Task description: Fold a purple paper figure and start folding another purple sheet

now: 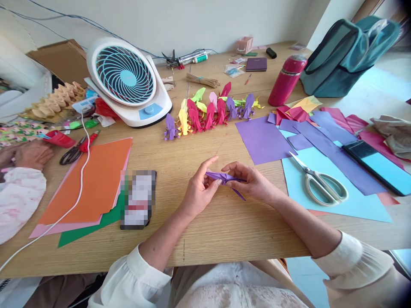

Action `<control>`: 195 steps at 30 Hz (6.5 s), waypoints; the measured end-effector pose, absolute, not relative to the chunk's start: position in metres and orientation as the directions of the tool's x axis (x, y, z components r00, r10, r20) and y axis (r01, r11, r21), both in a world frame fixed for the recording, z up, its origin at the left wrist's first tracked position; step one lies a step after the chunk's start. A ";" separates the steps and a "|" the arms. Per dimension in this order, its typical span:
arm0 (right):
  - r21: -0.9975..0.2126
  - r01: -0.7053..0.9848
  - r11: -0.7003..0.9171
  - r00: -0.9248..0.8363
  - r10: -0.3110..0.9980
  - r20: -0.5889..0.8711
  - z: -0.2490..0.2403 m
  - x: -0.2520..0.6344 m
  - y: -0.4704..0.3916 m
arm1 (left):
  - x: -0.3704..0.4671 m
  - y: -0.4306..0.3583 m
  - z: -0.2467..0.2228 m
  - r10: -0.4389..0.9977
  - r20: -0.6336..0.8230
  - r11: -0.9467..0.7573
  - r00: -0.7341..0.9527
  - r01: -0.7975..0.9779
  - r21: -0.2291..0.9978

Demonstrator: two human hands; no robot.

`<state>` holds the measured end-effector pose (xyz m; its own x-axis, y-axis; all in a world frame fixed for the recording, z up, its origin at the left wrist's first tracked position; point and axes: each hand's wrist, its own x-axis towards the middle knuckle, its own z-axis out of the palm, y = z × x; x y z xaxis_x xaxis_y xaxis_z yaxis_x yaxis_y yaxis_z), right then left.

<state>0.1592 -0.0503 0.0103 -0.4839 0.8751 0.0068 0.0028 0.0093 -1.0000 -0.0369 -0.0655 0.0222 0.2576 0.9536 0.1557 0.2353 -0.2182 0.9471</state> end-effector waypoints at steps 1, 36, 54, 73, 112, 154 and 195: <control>-1.000 -0.001 0.001 -0.485 0.875 0.002 0.010 0.159 -0.050 | -0.037 -0.065 0.023 0.956 0.131 -0.192 0.261 0.223 0.956; -0.997 -0.064 0.046 -0.491 0.868 0.071 0.012 0.154 -0.055 | -0.044 -0.061 0.030 0.961 0.078 -0.110 0.264 0.106 0.988; -0.994 -0.096 -0.050 -0.509 0.861 0.006 0.020 0.162 -0.052 | -0.058 -0.063 0.037 0.795 0.279 -0.547 0.539 0.438 0.713; -0.997 -0.072 -0.032 -0.493 0.870 0.008 0.018 0.159 -0.052 | -0.059 -0.065 0.038 0.774 0.231 -0.599 0.589 0.565 0.567; -0.990 0.121 0.068 -0.377 0.926 0.018 0.019 0.148 -0.061 | -0.044 -0.077 0.034 0.938 0.056 -0.244 0.343 0.533 0.810; -0.992 0.121 -0.041 -0.462 0.882 -0.093 0.023 0.143 -0.064 | -0.036 -0.067 0.021 0.985 0.153 -0.169 0.077 0.284 0.944; -0.986 0.168 -0.019 -0.329 0.941 -0.074 0.016 0.136 -0.064 | -0.036 -0.067 0.022 0.984 0.029 -0.062 0.177 0.184 0.981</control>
<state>0.1358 -0.0645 0.0162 -0.3295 0.9413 -0.0742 0.1685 -0.0187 -0.9855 -0.0360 -0.0666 0.0220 0.1775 0.9837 0.0286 0.1841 -0.0617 0.9810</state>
